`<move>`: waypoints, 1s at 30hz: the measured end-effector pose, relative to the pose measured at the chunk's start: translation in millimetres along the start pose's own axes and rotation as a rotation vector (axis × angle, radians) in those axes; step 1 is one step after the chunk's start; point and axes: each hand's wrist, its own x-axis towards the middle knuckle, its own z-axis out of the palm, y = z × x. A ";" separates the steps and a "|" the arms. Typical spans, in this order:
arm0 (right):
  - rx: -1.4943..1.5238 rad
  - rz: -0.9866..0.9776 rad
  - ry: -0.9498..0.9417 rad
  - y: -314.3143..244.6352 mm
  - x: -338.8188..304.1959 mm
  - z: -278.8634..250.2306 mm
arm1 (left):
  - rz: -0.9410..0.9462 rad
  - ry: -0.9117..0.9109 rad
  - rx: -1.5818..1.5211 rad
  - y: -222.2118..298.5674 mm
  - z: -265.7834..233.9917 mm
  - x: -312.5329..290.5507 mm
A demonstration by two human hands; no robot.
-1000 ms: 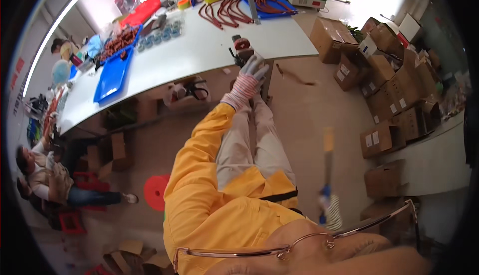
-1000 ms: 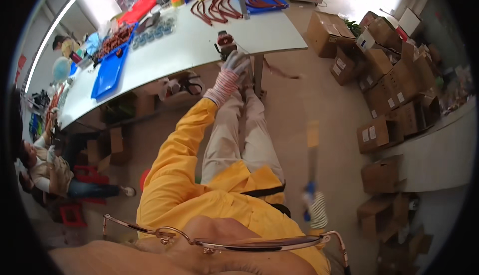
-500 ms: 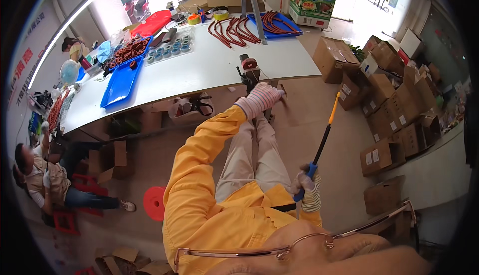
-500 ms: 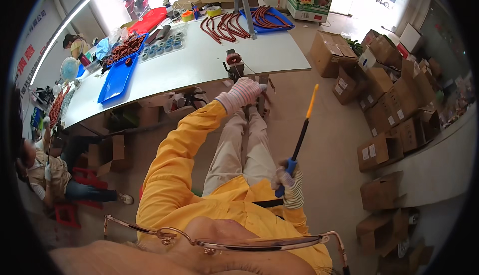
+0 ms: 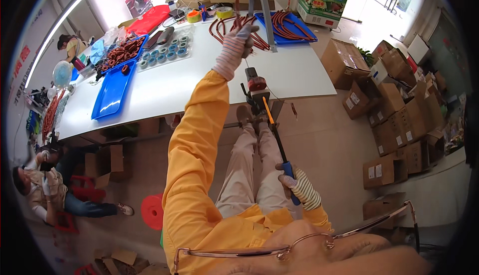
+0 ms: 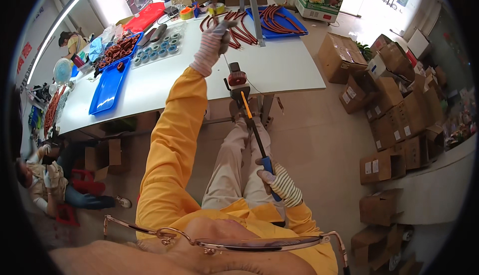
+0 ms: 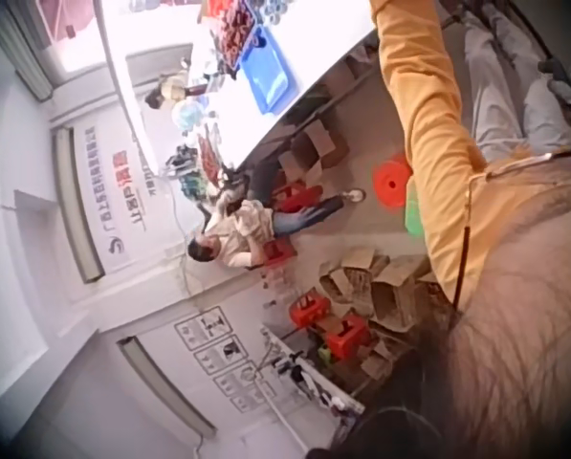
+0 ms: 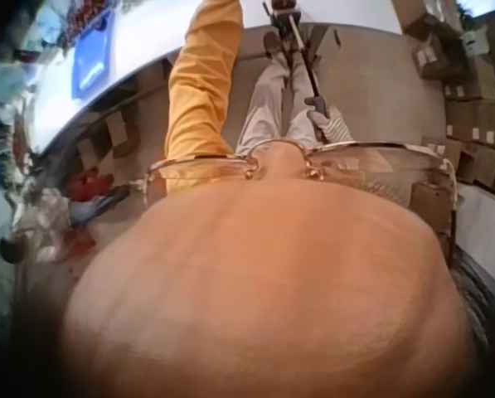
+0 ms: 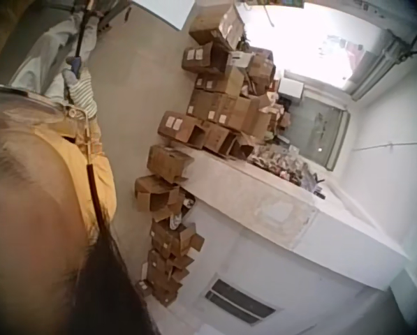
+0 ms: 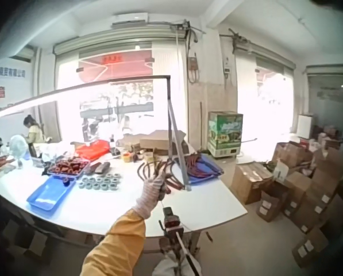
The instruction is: Crimping metal connectors onto electrical wires using a tool.
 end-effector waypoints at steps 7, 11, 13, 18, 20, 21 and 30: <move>0.103 0.006 -0.159 -49.9 80.6 -9.2 | -0.516 -0.006 -0.022 -80.4 -0.1 35.3; 0.636 0.044 -0.354 -24.1 80.5 3.0 | -0.516 0.077 0.052 -81.4 2.6 33.2; 0.692 0.054 -0.346 -4.5 52.9 21.0 | -0.499 0.139 0.044 -86.4 -8.3 21.2; 0.557 0.039 -0.130 19.1 -33.0 42.9 | 0.248 0.731 0.906 -100.4 -49.8 -44.8; 0.315 0.050 0.016 73.0 -92.0 20.1 | 0.783 0.564 1.103 -88.0 -44.0 -94.8; 0.216 0.082 0.165 119.5 -126.9 -1.8 | 0.785 0.415 1.161 -83.4 -25.5 -111.7; 0.773 -0.288 0.783 234.6 -254.4 -76.6 | 0.770 -0.644 1.978 -76.3 73.4 -158.4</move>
